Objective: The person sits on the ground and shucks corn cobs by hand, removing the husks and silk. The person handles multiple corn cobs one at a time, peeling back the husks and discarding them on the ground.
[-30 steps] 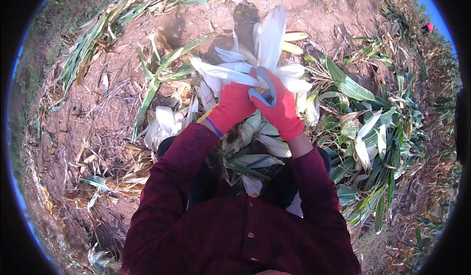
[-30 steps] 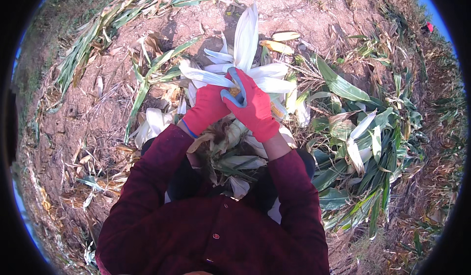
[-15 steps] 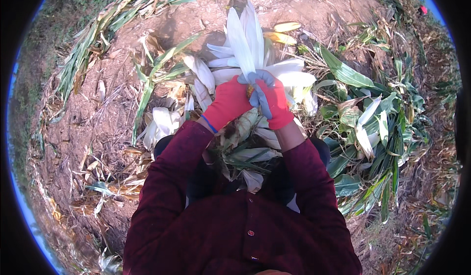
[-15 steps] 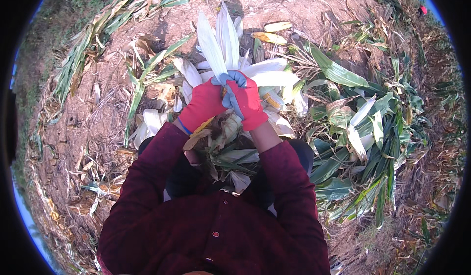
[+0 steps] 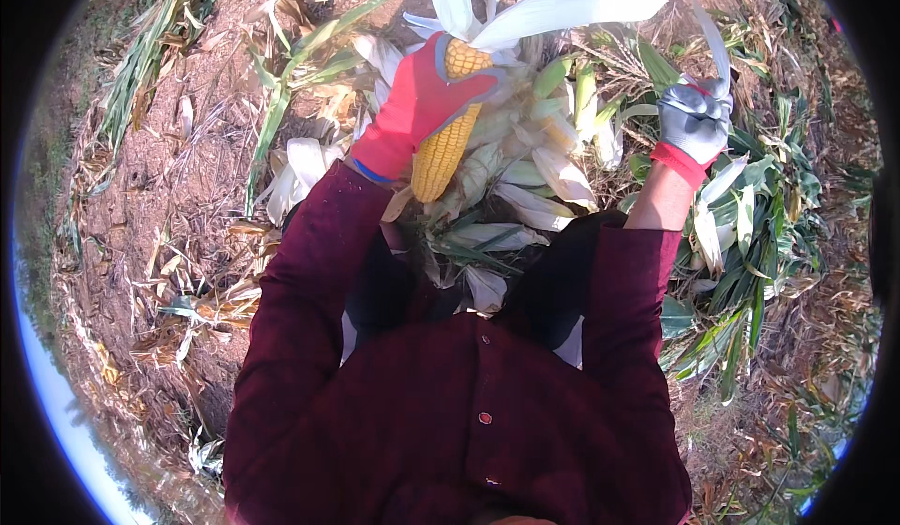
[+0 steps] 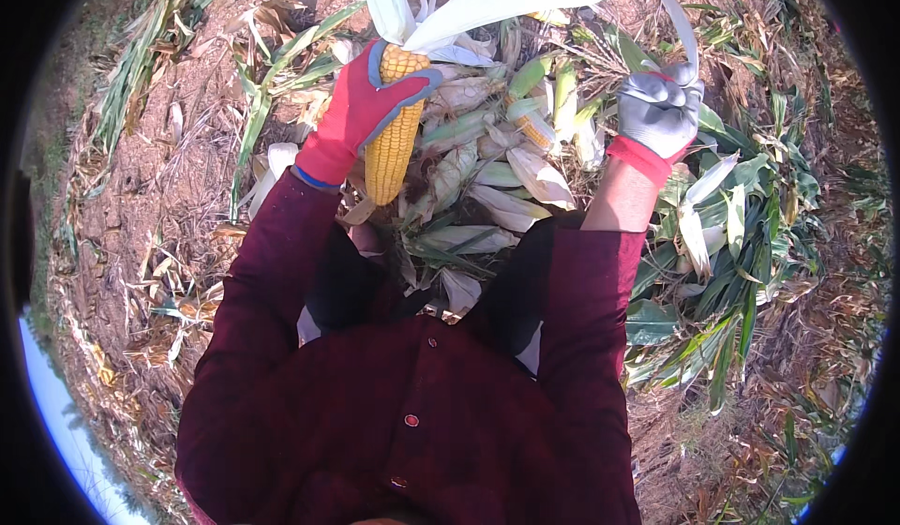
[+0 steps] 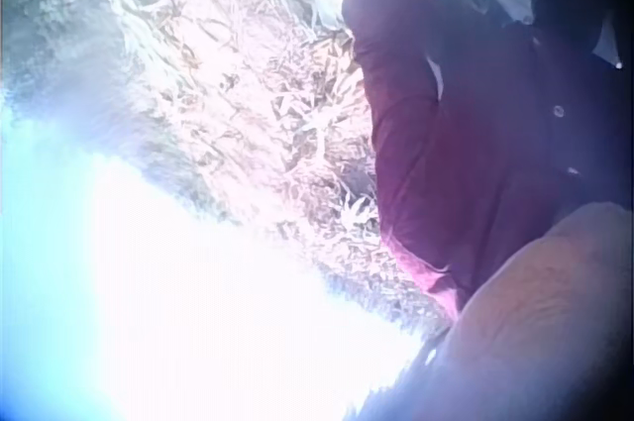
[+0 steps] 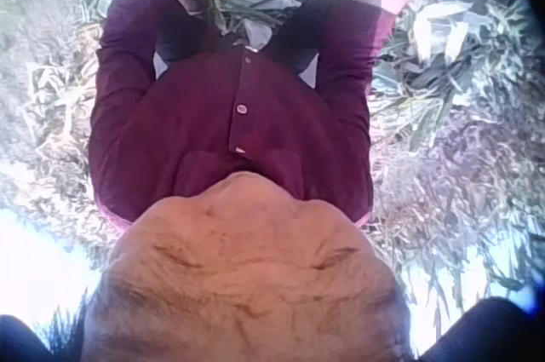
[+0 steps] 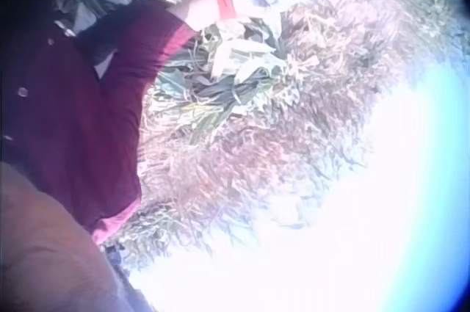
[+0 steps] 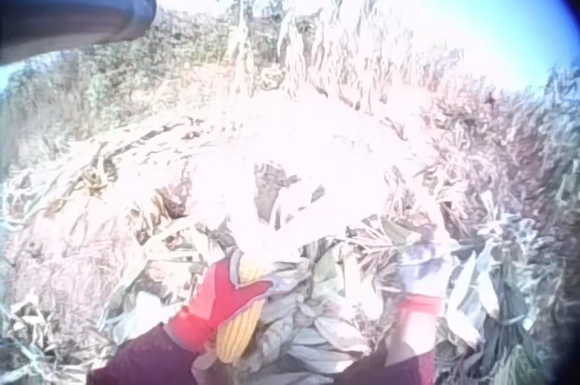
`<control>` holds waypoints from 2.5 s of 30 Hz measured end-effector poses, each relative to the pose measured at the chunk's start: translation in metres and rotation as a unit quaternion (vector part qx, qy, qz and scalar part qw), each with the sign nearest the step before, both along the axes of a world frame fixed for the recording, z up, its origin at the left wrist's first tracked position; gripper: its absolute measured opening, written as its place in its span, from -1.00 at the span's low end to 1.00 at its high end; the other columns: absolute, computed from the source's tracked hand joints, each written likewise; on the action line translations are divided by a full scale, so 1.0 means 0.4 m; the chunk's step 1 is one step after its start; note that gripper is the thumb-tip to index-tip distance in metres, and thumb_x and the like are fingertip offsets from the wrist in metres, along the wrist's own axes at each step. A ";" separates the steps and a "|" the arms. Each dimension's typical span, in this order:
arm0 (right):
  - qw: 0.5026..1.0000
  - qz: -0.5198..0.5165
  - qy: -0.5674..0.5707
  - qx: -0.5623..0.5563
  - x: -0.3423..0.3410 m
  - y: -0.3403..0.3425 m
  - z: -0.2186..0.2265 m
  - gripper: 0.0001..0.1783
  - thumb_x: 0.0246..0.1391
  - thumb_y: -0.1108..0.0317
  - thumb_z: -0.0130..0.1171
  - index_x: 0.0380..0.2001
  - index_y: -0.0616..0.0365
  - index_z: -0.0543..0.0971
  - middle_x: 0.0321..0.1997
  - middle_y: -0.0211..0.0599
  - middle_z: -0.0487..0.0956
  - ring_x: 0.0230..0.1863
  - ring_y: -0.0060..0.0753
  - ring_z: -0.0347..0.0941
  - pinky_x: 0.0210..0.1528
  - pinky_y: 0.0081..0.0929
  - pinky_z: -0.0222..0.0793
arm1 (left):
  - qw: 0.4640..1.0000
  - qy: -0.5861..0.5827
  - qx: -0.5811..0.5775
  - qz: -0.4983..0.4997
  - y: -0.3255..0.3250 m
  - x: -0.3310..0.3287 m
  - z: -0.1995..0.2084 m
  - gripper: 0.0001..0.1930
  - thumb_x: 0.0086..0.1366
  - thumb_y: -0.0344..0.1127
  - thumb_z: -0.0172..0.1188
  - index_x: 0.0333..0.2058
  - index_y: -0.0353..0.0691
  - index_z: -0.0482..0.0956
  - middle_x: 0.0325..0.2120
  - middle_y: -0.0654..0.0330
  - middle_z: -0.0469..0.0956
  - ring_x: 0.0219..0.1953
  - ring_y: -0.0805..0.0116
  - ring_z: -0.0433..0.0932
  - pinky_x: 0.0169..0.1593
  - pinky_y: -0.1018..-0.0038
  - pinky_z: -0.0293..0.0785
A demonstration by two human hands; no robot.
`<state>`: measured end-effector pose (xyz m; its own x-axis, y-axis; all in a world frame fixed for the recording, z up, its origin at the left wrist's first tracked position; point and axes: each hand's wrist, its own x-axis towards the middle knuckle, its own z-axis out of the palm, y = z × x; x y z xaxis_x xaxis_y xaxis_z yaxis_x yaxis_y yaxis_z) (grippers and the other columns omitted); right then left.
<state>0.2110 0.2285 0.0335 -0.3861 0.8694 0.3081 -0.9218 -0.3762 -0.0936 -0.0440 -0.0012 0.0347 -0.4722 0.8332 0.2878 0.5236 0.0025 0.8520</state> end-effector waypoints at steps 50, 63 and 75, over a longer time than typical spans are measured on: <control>0.769 0.339 -0.480 0.253 -0.252 -0.495 -0.087 -0.42 0.08 0.21 0.22 0.12 0.22 0.33 -0.11 -0.25 0.54 -0.16 -0.50 0.51 -0.19 -0.51 0.45 | 0.877 -0.453 0.095 -0.129 0.026 -0.060 0.037 -0.48 0.27 -0.02 0.07 0.01 -0.36 0.33 -0.24 0.06 0.53 -0.31 0.26 0.57 -0.24 0.35 0.55; 0.853 -0.042 -0.495 0.161 -0.159 -0.295 0.024 -0.60 0.12 0.49 0.10 0.06 0.27 0.40 -0.17 -0.28 0.55 -0.24 -0.50 0.52 -0.23 -0.63 0.43 | 0.938 -0.336 -0.004 -0.083 0.013 -0.010 0.016 -0.63 0.11 -0.32 0.29 -0.13 -0.32 0.45 -0.35 0.21 0.55 -0.35 0.46 0.54 -0.26 0.52 0.46; 0.829 -0.103 -0.476 0.274 -0.093 -0.274 0.058 -0.44 0.01 0.51 0.20 0.13 0.24 0.35 -0.01 -0.27 0.48 -0.01 -0.50 0.41 0.05 -0.48 0.32 | 0.917 -0.339 -0.090 -0.191 0.024 0.052 -0.023 -0.46 0.03 -0.41 0.29 0.02 -0.34 0.37 -0.22 0.18 0.54 -0.22 0.46 0.53 -0.14 0.50 0.47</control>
<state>0.1737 0.1190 0.0567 -0.5425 0.7768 0.3197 -0.3721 0.1190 -0.9205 -0.0230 0.0083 0.0256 -0.1557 0.9802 -0.1221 -0.1343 0.1015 0.9857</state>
